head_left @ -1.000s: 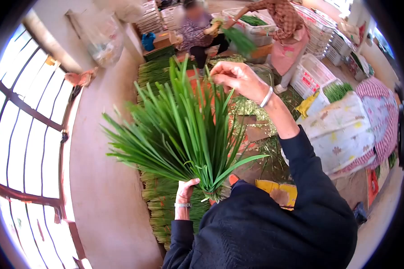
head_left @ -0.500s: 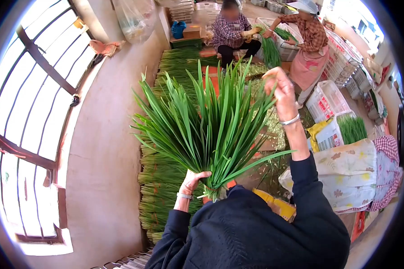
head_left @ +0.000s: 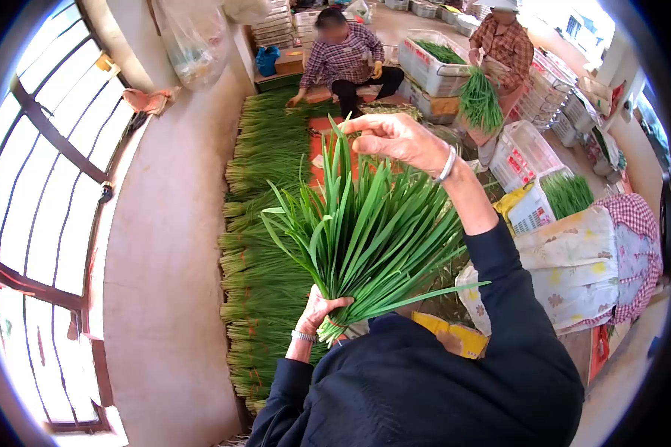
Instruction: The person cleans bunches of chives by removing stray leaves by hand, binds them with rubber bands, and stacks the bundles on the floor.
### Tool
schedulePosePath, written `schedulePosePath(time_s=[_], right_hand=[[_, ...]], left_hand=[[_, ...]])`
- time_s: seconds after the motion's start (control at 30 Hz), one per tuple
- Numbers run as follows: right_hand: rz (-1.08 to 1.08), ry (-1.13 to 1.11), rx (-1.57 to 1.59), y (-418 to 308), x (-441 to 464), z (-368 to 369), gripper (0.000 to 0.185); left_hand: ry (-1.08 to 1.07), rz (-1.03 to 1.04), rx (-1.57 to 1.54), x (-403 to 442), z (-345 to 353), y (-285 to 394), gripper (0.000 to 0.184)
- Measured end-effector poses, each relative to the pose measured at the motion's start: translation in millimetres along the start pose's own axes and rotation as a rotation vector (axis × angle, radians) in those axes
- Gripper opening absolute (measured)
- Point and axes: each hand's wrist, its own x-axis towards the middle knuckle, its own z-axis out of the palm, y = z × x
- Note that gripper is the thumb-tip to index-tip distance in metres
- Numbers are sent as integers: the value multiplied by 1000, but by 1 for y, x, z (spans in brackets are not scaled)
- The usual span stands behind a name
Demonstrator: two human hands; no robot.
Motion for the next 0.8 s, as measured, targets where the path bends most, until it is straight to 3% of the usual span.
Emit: schedulePosePath(time_s=[0.1,0.23,0.37,0.5,0.53,0.57,0.6,0.7,0.8], right_hand=[[55,-84,6,-10,1,3,39],[-34,-55,-119,-3,6,6,37],[-15,-69,-161,1,5,8,34],[40,-39,-189,1,4,14,24],[-9,31,-292,1,3,19,20],[-204,102,-625,4,6,19,22],[-335,191,-606,16,8,25,26],[-391,296,-536,26,5,36,19],[-239,381,-370,30,-3,49,22]], left_hand=[[-16,-22,-5,1,2,1,31],[-21,-10,-12,3,1,-6,30],[-54,-68,-14,3,2,0,40],[-62,-35,72,0,2,2,35],[-58,-43,97,-2,0,2,36],[-68,-38,129,3,-2,3,37],[-64,-16,120,5,-3,4,38],[-68,-87,160,4,-14,-6,38],[-26,-102,103,-2,-9,-7,34]])
